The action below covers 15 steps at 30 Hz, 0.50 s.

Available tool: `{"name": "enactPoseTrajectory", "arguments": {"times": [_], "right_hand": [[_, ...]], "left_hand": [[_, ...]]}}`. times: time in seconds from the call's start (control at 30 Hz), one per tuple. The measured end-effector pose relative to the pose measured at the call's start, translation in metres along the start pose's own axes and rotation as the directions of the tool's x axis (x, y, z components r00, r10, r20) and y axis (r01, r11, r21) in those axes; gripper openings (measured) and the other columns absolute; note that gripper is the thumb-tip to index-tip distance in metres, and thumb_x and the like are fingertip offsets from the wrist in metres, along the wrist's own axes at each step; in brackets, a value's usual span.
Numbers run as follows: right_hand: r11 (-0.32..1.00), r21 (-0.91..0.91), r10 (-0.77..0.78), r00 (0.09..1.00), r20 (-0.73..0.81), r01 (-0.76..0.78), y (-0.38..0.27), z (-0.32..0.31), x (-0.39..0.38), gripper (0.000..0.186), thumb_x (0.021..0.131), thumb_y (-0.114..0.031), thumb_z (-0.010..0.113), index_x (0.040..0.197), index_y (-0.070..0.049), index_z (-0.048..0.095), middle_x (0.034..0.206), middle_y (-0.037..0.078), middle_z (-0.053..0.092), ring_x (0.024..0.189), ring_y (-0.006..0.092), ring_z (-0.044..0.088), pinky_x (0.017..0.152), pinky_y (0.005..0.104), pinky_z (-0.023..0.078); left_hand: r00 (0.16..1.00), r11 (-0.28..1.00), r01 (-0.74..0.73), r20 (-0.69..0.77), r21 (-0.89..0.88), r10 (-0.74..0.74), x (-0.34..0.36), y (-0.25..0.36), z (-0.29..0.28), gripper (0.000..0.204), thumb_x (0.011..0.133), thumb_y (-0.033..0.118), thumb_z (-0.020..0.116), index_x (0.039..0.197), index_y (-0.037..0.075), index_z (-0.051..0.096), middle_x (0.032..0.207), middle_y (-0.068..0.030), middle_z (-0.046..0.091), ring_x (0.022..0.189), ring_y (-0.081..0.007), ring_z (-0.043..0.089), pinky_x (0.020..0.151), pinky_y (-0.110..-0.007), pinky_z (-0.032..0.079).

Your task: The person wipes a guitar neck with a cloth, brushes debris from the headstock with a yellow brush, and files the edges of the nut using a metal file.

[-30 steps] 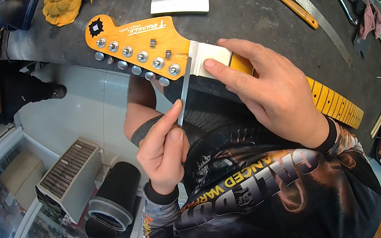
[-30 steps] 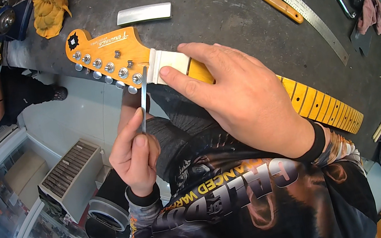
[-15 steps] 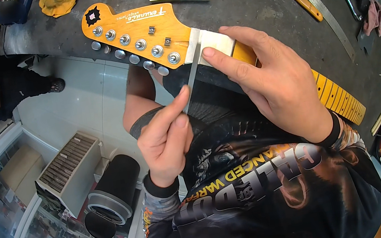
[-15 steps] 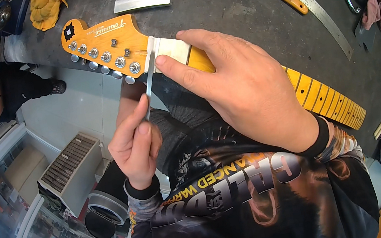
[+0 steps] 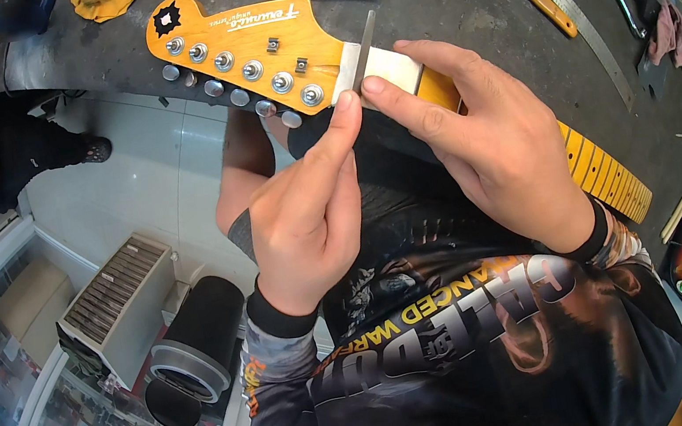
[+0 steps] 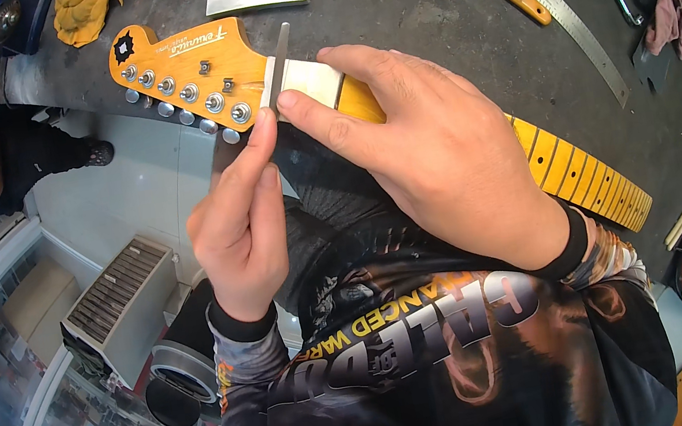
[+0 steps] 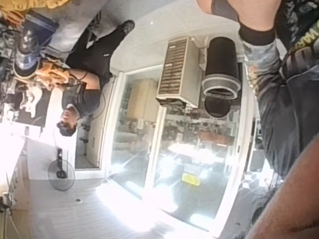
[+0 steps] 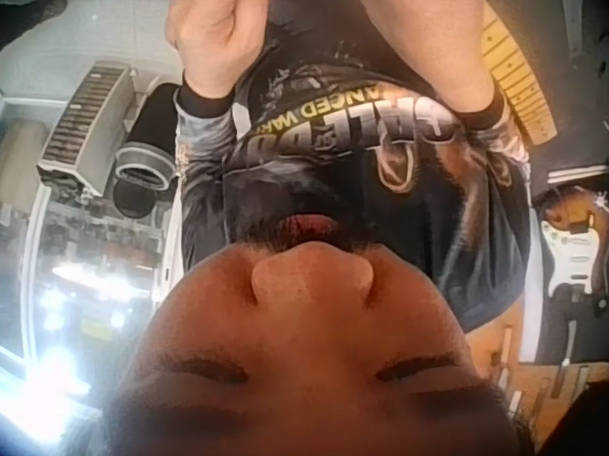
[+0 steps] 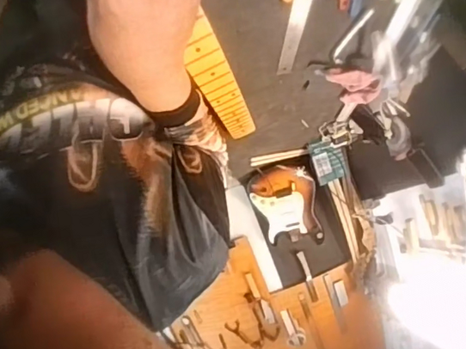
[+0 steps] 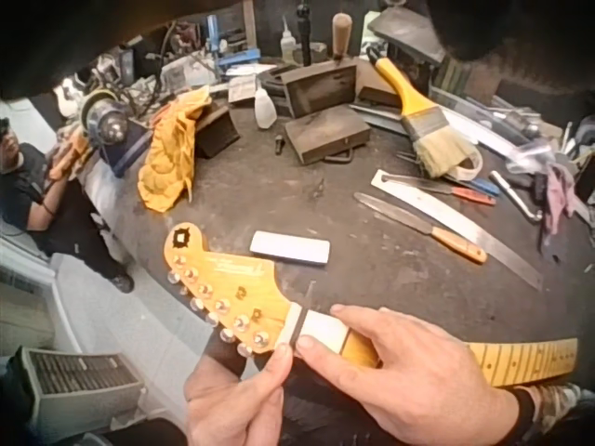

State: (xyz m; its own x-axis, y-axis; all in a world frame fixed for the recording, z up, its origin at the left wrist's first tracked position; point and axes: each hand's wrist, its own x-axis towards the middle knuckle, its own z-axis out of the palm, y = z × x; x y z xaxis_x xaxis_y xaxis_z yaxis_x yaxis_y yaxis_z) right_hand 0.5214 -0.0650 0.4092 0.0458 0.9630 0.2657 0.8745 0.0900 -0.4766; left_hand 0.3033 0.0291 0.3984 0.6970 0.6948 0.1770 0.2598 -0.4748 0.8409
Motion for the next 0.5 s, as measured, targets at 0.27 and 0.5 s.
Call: {"name": "enactPoseTrajectory", "arguments": {"times": [0.27,0.5], "right_hand": [[1.000,-0.008,0.004,1.000,0.000,-0.004,-0.001,-0.001,-0.001,0.069,0.086,0.006,0.081,0.147,-0.024,0.078,0.140,0.017,0.073,0.110,0.0338,0.077,0.090,0.0410,0.064],[1.000,-0.018,0.002,1.000,0.009,-0.002,-0.001,-0.001,0.000,0.071,0.085,0.007,0.080,0.148,-0.026,0.078,0.141,0.017,0.072,0.110,0.0333,0.076,0.090,0.0411,0.064]], "left_hand": [[0.995,0.976,0.085,-0.039,-0.200,-0.094,-0.077,-0.023,-0.013,0.049,0.100,-0.016,0.061,0.149,-0.012,0.069,0.079,-0.0105,0.075,0.059,-0.0153,0.066,0.058,-0.030,0.049],[0.963,0.770,0.219,0.004,-0.599,-0.270,-0.069,-0.023,0.001,0.046,0.110,-0.009,0.055,0.155,-0.011,0.064,0.076,0.0006,0.060,0.058,-0.0043,0.050,0.054,-0.024,0.036]]}}
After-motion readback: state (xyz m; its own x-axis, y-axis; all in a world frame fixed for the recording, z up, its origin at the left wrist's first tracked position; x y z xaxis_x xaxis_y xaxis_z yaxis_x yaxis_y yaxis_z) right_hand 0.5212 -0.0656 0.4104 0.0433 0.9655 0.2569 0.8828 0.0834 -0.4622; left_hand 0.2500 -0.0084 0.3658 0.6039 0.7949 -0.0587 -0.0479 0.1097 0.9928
